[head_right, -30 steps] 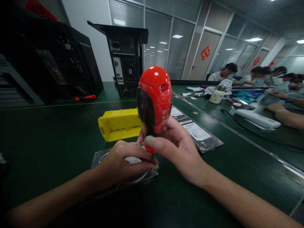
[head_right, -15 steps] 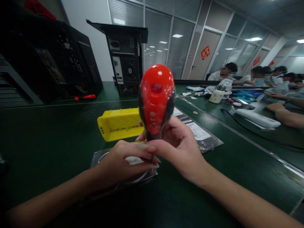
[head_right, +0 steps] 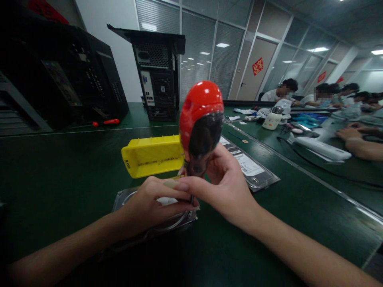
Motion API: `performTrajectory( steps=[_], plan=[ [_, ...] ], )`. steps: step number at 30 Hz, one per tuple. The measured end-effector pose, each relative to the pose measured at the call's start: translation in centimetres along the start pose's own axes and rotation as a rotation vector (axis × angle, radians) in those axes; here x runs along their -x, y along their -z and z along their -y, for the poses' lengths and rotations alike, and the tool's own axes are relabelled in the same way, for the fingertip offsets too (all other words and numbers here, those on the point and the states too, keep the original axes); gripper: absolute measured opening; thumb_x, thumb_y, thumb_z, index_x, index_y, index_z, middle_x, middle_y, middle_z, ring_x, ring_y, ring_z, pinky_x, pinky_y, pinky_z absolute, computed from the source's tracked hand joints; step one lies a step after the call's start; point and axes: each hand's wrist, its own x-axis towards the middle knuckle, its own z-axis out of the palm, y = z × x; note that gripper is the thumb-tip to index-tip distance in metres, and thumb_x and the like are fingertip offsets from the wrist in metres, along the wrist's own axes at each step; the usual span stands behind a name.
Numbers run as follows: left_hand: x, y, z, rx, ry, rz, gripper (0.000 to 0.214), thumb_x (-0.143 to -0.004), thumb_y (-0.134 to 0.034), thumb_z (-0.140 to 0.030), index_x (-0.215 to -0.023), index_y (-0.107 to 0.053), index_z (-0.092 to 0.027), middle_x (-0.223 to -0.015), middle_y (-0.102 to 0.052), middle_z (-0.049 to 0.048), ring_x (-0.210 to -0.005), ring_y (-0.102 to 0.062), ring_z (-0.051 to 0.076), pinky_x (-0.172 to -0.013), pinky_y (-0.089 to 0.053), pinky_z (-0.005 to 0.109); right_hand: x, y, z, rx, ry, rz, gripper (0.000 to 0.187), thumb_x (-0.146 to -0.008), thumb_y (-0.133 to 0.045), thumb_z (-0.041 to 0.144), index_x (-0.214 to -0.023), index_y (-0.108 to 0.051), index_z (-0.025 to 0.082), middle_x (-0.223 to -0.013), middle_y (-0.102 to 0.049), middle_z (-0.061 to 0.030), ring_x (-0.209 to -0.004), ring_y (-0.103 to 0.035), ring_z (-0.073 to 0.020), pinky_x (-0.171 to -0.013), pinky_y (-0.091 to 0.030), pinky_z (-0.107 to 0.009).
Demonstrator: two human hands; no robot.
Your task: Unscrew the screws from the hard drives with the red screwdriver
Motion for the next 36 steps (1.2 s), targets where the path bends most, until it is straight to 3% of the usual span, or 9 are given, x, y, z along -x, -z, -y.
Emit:
performTrajectory(
  steps=[5, 14, 23, 29, 32, 36],
  plan=[
    [-0.1, 0.1, -0.5, 0.022, 0.041, 0.023, 0.009, -0.082, -0.066, -0.015, -0.089, -0.071, -0.014, -0.086, -0.073, 0.0026, -0.076, -0.068, 0.013, -0.073, -0.051, 0.020, 0.1, 0.3, 0.7, -0.116, -0.067, 0.170, 0.032, -0.089, -0.052, 0.039, -0.118, -0.060, 0.026, -0.094, -0.063, -0.0014, -0.088, -0.059, -0.0141, -0.080, -0.049, -0.022],
    [-0.1, 0.0, -0.6, -0.026, 0.010, -0.015, 0.008, -0.080, -0.068, -0.014, -0.086, -0.072, -0.012, -0.085, -0.073, 0.0026, -0.073, -0.068, 0.012, -0.070, -0.049, 0.017, 0.1, 0.2, 0.5, -0.120, -0.031, 0.181, 0.022, -0.088, -0.056, 0.030, -0.109, -0.063, 0.025, -0.090, -0.064, 0.0012, -0.087, -0.060, -0.0104, -0.080, -0.049, -0.019],
    [0.0, -0.1, -0.3, -0.039, 0.007, 0.008, 0.009, -0.081, -0.065, -0.014, -0.087, -0.070, -0.011, -0.087, -0.073, 0.0048, -0.077, -0.068, 0.014, -0.074, -0.050, 0.020, 0.0, 0.0, 0.5, -0.112, -0.024, 0.115, 0.020, -0.079, -0.068, 0.025, -0.097, -0.063, 0.021, -0.079, -0.063, 0.0027, -0.076, -0.062, -0.0093, -0.072, -0.052, -0.020],
    [0.0, -0.2, 0.0, -0.060, 0.020, -0.062, 0.016, -0.070, -0.078, -0.021, -0.081, -0.071, -0.012, -0.080, -0.072, 0.0024, -0.070, -0.067, 0.013, -0.066, -0.049, 0.019, -0.1, -0.4, 0.6, -0.117, -0.018, 0.105, 0.018, -0.076, -0.071, 0.020, -0.090, -0.061, 0.020, -0.077, -0.064, 0.0050, -0.072, -0.062, -0.0060, -0.070, -0.051, -0.015],
    [0.0, -0.2, 0.0, -0.094, -0.005, -0.120, 0.014, -0.068, -0.079, -0.021, -0.076, -0.070, -0.014, -0.075, -0.072, 0.0000, -0.066, -0.066, 0.012, -0.063, -0.048, 0.019, -0.1, -0.7, 0.7, -0.079, 0.002, 0.048, 0.019, -0.074, -0.073, 0.017, -0.087, -0.060, 0.019, -0.075, -0.064, 0.0059, -0.070, -0.061, -0.0046, -0.068, -0.051, -0.012],
    [0.0, -0.2, -0.1, -0.099, -0.030, -0.091, 0.008, -0.072, -0.076, -0.018, -0.077, -0.071, -0.014, -0.078, -0.073, 0.0016, -0.069, -0.067, 0.014, -0.067, -0.049, 0.022, -0.1, -1.1, 0.9, 0.029, -0.001, -0.083, 0.020, -0.071, -0.075, 0.017, -0.082, -0.058, 0.018, -0.072, -0.063, 0.0049, -0.068, -0.061, -0.0059, -0.065, -0.052, -0.012]
  ],
)
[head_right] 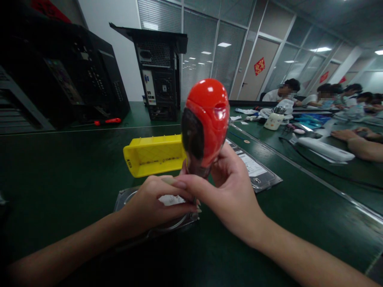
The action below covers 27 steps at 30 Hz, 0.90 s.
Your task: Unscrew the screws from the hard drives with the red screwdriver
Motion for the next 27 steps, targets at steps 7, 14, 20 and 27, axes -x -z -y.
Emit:
performTrajectory(
  steps=[7, 14, 20, 27],
  plan=[
    [0.1, 0.2, -0.1, 0.006, 0.028, 0.017, 0.007, -0.074, -0.074, -0.016, -0.080, -0.071, -0.013, -0.081, -0.073, 0.0028, -0.072, -0.067, 0.015, -0.070, -0.050, 0.023, 0.4, 0.3, -0.5, -0.009, -0.028, 0.113, 0.022, -0.082, -0.064, 0.036, -0.099, -0.059, 0.023, -0.078, -0.062, 0.0026, -0.072, -0.058, -0.0091, -0.066, -0.050, -0.017],
    [0.1, 0.4, -0.1, 0.012, 0.049, 0.063, 0.005, -0.077, -0.071, -0.017, -0.082, -0.071, -0.014, -0.082, -0.073, 0.0027, -0.073, -0.067, 0.014, -0.069, -0.050, 0.022, 0.5, 0.8, -0.5, -0.033, -0.006, 0.180, 0.028, -0.091, -0.050, 0.040, -0.110, -0.062, 0.024, -0.085, -0.063, 0.0002, -0.078, -0.059, -0.0117, -0.072, -0.050, -0.021],
    [0.1, 0.3, -0.3, -0.012, 0.026, 0.052, 0.006, -0.077, -0.071, -0.015, -0.083, -0.071, -0.013, -0.082, -0.073, 0.0024, -0.072, -0.066, 0.013, -0.067, -0.049, 0.021, 0.5, 1.0, -0.8, -0.007, -0.019, 0.092, 0.024, -0.082, -0.063, 0.041, -0.102, -0.064, 0.027, -0.081, -0.065, 0.0027, -0.072, -0.061, -0.0098, -0.066, -0.052, -0.018],
    [0.2, 0.1, -0.2, -0.017, 0.005, 0.045, 0.008, -0.077, -0.070, -0.015, -0.085, -0.070, -0.014, -0.085, -0.073, 0.0022, -0.077, -0.068, 0.014, -0.075, -0.049, 0.023, 0.3, 0.6, -0.6, 0.012, -0.001, 0.027, 0.027, -0.072, -0.073, 0.040, -0.090, -0.064, 0.023, -0.073, -0.063, 0.0022, -0.066, -0.059, -0.0096, -0.058, -0.050, -0.017]
  ],
)
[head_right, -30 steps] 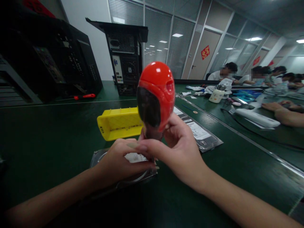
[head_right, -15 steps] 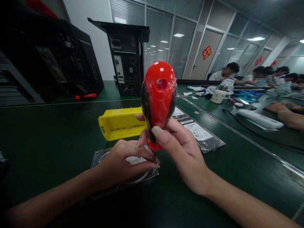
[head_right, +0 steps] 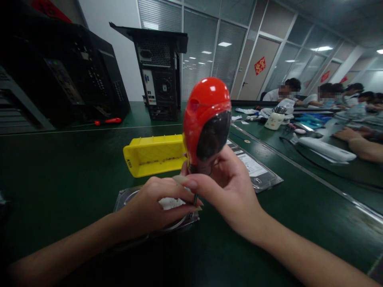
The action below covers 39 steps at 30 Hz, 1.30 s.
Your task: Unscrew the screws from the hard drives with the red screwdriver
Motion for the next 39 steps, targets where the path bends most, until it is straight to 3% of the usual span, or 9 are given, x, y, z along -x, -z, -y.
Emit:
performTrajectory(
  steps=[5, 11, 17, 23, 28, 31, 39],
  plan=[
    [0.0, 0.1, -0.1, 0.017, 0.004, 0.013, 0.008, -0.078, -0.069, -0.013, -0.086, -0.070, -0.012, -0.085, -0.073, 0.0034, -0.076, -0.067, 0.014, -0.072, -0.050, 0.022, 0.1, 0.2, 0.0, -0.006, -0.006, 0.034, 0.027, -0.074, -0.071, 0.041, -0.093, -0.061, 0.025, -0.073, -0.062, 0.0024, -0.068, -0.058, -0.0114, -0.064, -0.050, -0.021],
    [-0.1, 0.2, -0.2, -0.005, -0.013, 0.014, 0.008, -0.079, -0.068, -0.014, -0.086, -0.069, -0.012, -0.084, -0.073, 0.0021, -0.072, -0.067, 0.013, -0.067, -0.048, 0.021, 0.2, 0.6, 0.3, -0.076, 0.009, 0.208, 0.040, -0.089, -0.051, 0.043, -0.124, -0.053, 0.025, -0.086, -0.063, -0.0014, -0.081, -0.060, -0.0148, -0.077, -0.050, -0.025],
    [-0.1, 0.2, -0.3, -0.005, 0.002, 0.032, 0.008, -0.079, -0.067, -0.013, -0.086, -0.070, -0.012, -0.085, -0.073, 0.0028, -0.072, -0.066, 0.012, -0.066, -0.048, 0.020, 0.2, 0.6, 0.2, -0.134, 0.002, 0.204, 0.022, -0.091, -0.052, 0.033, -0.109, -0.060, 0.026, -0.087, -0.064, 0.0019, -0.082, -0.061, -0.0113, -0.078, -0.050, -0.022],
    [0.0, -0.1, 0.0, 0.055, 0.051, 0.026, 0.008, -0.078, -0.068, -0.017, -0.086, -0.070, -0.014, -0.085, -0.073, 0.0039, -0.075, -0.067, 0.015, -0.071, -0.051, 0.023, 0.0, 0.3, 0.0, -0.093, -0.033, 0.171, 0.023, -0.082, -0.063, 0.035, -0.102, -0.062, 0.025, -0.076, -0.062, 0.0025, -0.071, -0.058, -0.0118, -0.065, -0.049, -0.023],
    [-0.1, 0.0, 0.0, 0.097, 0.044, -0.068, 0.017, -0.068, -0.079, -0.021, -0.079, -0.069, -0.012, -0.070, -0.069, 0.0008, -0.059, -0.062, 0.011, -0.057, -0.048, 0.018, 0.2, -0.3, 0.4, -0.097, -0.021, 0.142, 0.019, -0.078, -0.069, 0.031, -0.093, -0.061, 0.023, -0.074, -0.062, 0.0035, -0.071, -0.059, -0.0108, -0.067, -0.050, -0.021],
    [0.0, 0.1, 0.0, 0.083, -0.002, -0.110, 0.017, -0.067, -0.079, -0.018, -0.079, -0.069, -0.011, -0.070, -0.069, 0.0012, -0.060, -0.062, 0.010, -0.058, -0.048, 0.018, 0.3, -0.4, 0.4, -0.103, -0.015, 0.107, 0.018, -0.078, -0.069, 0.030, -0.093, -0.061, 0.023, -0.074, -0.062, 0.0035, -0.068, -0.059, -0.0103, -0.064, -0.051, -0.021],
    [-0.2, 0.1, 0.1, 0.098, -0.011, -0.002, 0.014, -0.070, -0.077, -0.017, -0.078, -0.068, -0.011, -0.081, -0.072, 0.0036, -0.074, -0.066, 0.014, -0.072, -0.051, 0.022, 0.3, -0.4, 0.3, -0.071, -0.056, -0.003, 0.024, -0.073, -0.073, 0.032, -0.092, -0.061, 0.023, -0.071, -0.063, 0.0030, -0.063, -0.058, -0.0120, -0.054, -0.050, -0.023]
  ],
)
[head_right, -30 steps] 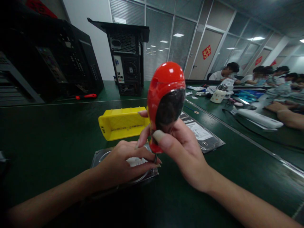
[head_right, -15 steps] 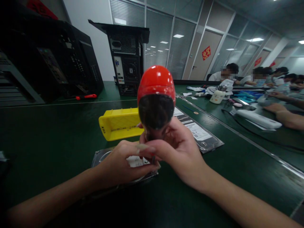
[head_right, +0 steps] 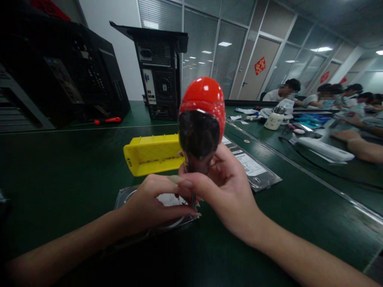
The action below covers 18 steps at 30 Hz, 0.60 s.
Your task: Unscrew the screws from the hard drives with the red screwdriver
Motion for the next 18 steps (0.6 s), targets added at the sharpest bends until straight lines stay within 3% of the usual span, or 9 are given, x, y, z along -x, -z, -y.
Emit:
performTrajectory(
  steps=[11, 18],
  plan=[
    [-0.14, -0.02, -0.21, -0.057, 0.011, -0.007, 0.007, -0.075, -0.072, -0.013, -0.082, -0.070, -0.013, -0.081, -0.072, 0.0019, -0.072, -0.066, 0.013, -0.069, -0.050, 0.020, -0.21, -0.14, -0.08, 0.021, 0.049, -0.053, 0.022, -0.072, -0.074, 0.031, -0.087, -0.060, 0.022, -0.068, -0.062, 0.0038, -0.065, -0.058, -0.0098, -0.061, -0.050, -0.020],
    [0.03, -0.14, -0.16, -0.034, 0.066, 0.009, 0.007, -0.078, -0.070, -0.015, -0.084, -0.071, -0.012, -0.081, -0.072, 0.0027, -0.072, -0.066, 0.014, -0.069, -0.049, 0.022, -0.13, 0.33, -0.22, 0.038, 0.038, 0.007, 0.025, -0.077, -0.069, 0.037, -0.098, -0.060, 0.025, -0.071, -0.061, 0.0035, -0.067, -0.056, -0.0101, -0.063, -0.049, -0.020]
  ],
)
